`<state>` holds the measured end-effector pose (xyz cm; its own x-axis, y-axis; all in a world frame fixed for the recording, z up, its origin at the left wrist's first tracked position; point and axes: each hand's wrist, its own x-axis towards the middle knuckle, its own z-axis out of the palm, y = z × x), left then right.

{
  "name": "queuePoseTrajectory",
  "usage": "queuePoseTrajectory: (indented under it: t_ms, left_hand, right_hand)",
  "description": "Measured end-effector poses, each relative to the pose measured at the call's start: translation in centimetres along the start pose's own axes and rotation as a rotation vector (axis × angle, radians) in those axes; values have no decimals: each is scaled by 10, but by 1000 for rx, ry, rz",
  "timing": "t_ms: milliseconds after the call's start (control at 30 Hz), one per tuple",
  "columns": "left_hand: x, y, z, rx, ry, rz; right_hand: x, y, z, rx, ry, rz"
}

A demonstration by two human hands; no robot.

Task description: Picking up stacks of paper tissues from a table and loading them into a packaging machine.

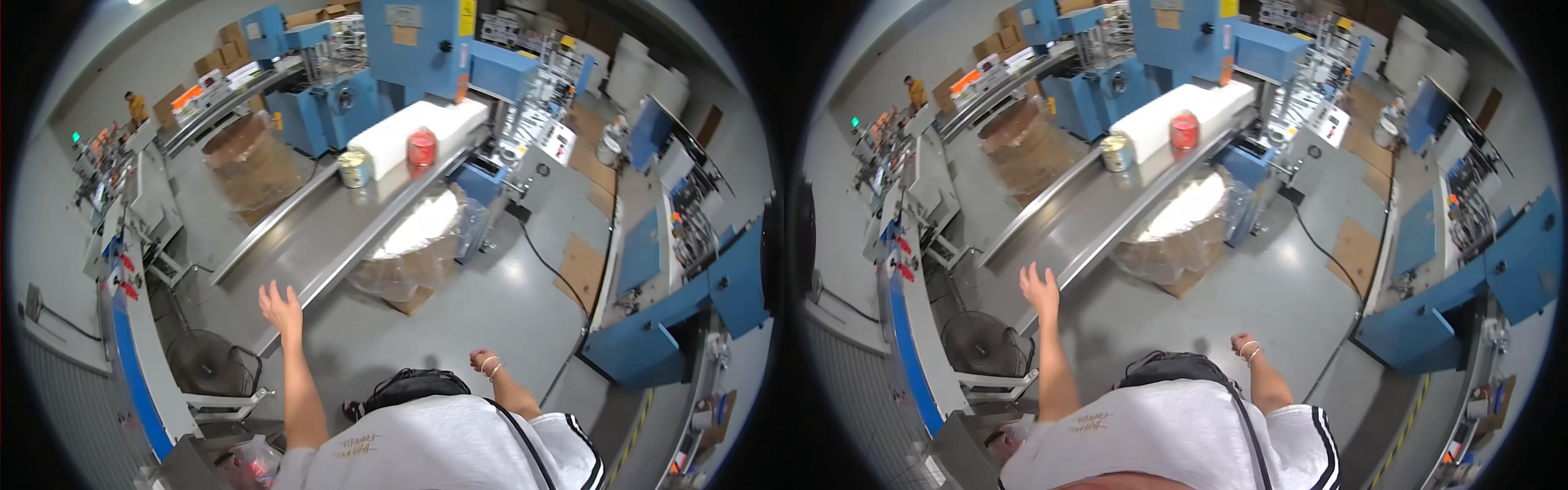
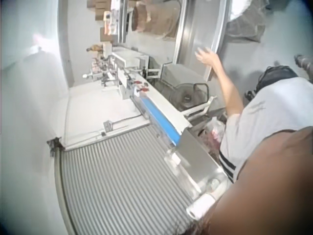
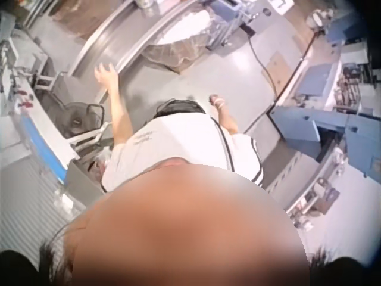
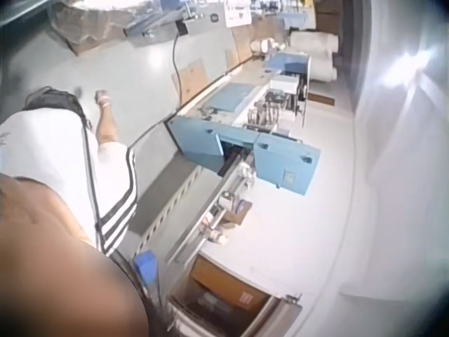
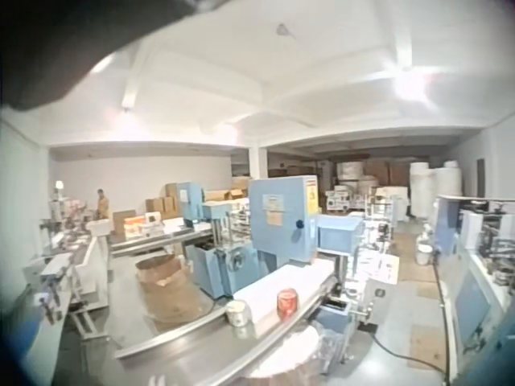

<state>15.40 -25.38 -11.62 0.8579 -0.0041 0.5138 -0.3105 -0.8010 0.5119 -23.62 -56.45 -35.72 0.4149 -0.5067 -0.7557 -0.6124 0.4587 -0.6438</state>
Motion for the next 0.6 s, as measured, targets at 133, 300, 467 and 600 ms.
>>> queuePoseTrajectory:
  t_ms: [133, 300, 467, 600]
  left_hand:
    - [14, 29, 53, 336, -185, -172]
    - [46, 39, 88, 346, -484, -196]
    - [60, 44, 89, 388, -523, -122]
    - [59, -9, 126, 352, -477, -253]
  right_hand:
    - [6, 55, -75, 339, 101, -17]
    - [1, 305, -134, 650, 318, 248]
    - [-22, 428, -178, 940, 466, 651]
    - [-48, 437, -279, 1060, -662, -291]
